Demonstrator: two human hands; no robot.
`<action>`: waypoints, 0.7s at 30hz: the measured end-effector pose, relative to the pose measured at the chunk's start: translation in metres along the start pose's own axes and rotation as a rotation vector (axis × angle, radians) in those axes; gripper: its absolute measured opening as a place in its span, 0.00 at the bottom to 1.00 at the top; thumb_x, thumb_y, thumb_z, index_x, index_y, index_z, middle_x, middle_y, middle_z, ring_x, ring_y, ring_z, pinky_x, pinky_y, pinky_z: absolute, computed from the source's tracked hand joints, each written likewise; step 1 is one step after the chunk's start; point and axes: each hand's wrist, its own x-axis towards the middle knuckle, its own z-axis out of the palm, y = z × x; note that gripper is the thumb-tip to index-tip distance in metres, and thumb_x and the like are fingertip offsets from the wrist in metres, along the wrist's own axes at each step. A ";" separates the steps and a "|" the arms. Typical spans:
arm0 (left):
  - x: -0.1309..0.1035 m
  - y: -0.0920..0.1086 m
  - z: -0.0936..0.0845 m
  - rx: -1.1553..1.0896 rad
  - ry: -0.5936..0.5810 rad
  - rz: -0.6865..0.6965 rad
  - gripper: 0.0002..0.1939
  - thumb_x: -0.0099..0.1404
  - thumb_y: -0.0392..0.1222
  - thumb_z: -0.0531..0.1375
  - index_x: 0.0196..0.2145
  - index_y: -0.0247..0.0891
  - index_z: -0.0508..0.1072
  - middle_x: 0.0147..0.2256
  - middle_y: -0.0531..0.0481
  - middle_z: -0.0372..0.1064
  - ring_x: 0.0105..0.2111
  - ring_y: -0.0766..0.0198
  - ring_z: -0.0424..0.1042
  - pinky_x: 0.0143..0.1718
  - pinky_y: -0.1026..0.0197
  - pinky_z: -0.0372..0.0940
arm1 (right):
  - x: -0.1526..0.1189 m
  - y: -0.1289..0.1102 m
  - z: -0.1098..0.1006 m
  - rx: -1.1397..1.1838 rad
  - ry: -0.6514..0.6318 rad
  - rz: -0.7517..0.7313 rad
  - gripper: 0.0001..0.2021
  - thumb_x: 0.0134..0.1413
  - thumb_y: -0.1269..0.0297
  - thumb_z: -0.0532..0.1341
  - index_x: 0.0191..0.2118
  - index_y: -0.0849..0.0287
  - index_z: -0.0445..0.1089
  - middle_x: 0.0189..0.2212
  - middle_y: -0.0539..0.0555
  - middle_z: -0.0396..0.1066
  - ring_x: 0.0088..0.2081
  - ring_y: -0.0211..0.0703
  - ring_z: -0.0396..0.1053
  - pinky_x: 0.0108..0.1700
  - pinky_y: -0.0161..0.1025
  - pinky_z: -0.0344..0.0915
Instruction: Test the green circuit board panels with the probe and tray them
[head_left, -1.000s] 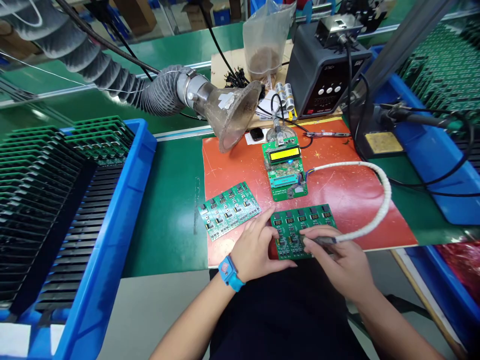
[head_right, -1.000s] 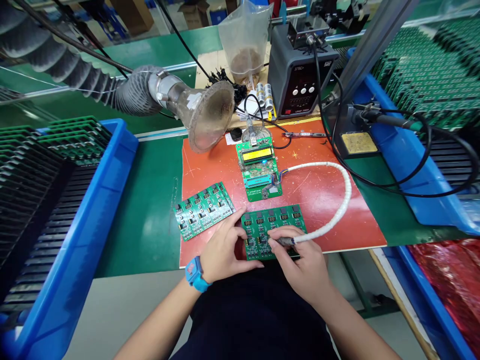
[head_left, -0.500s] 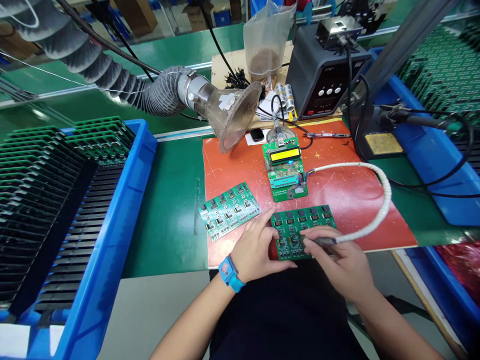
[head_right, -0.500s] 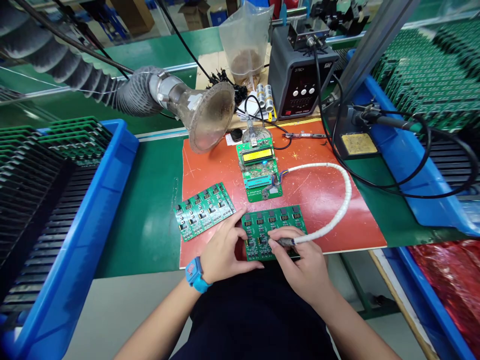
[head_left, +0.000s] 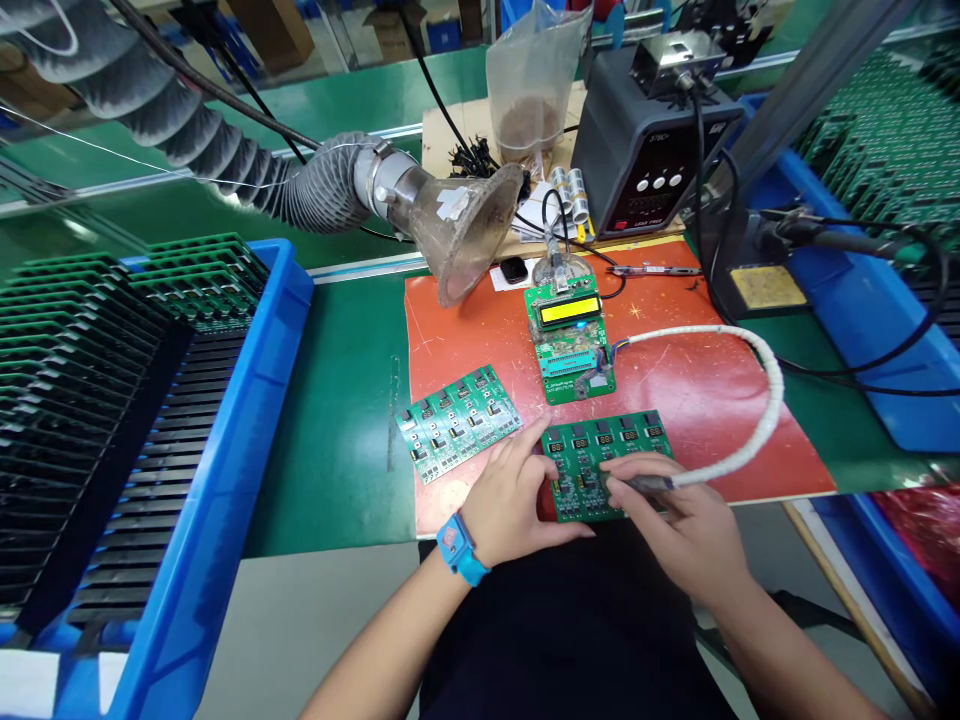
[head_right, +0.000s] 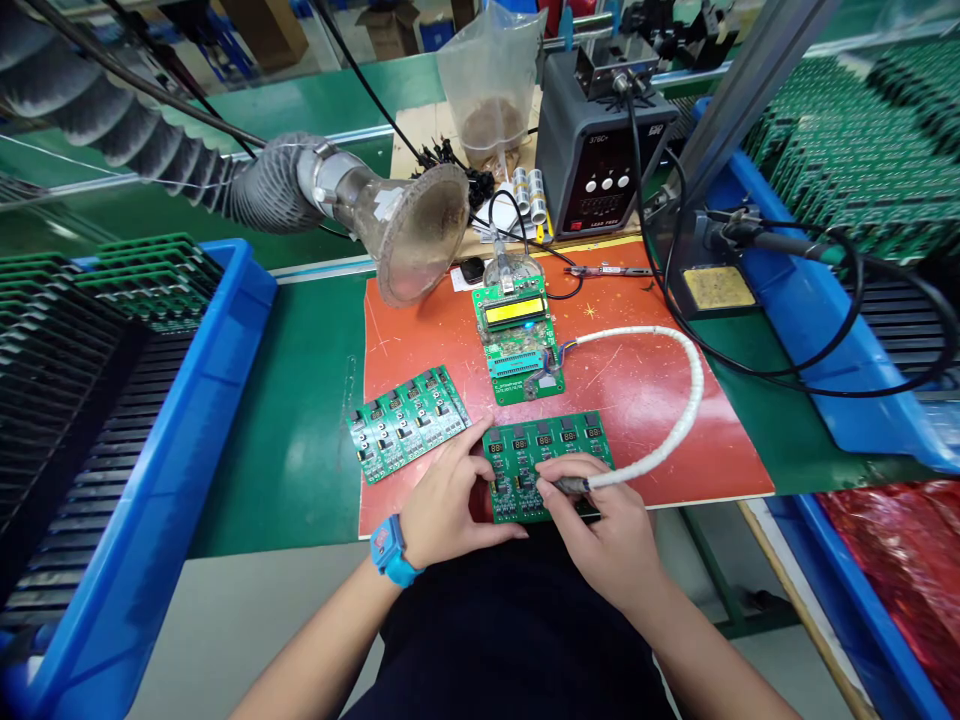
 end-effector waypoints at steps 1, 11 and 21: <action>0.000 0.000 0.000 0.000 0.001 0.001 0.30 0.52 0.62 0.69 0.39 0.41 0.62 0.65 0.29 0.52 0.62 0.40 0.61 0.55 0.38 0.66 | 0.000 0.001 0.000 0.003 -0.002 0.001 0.04 0.61 0.62 0.62 0.36 0.55 0.73 0.36 0.55 0.76 0.35 0.47 0.75 0.37 0.43 0.76; 0.000 0.000 0.000 0.003 0.006 0.009 0.31 0.51 0.63 0.69 0.39 0.40 0.61 0.64 0.28 0.53 0.62 0.39 0.61 0.54 0.39 0.66 | -0.002 0.003 0.000 -0.001 -0.022 -0.016 0.02 0.62 0.67 0.61 0.38 0.55 0.72 0.37 0.54 0.75 0.37 0.46 0.75 0.40 0.43 0.75; 0.000 0.000 0.000 0.000 -0.001 0.007 0.30 0.52 0.62 0.69 0.39 0.40 0.61 0.63 0.29 0.54 0.62 0.41 0.62 0.55 0.39 0.65 | -0.002 0.003 0.000 -0.009 -0.029 -0.012 0.02 0.62 0.67 0.61 0.38 0.55 0.72 0.37 0.54 0.75 0.38 0.45 0.74 0.40 0.41 0.74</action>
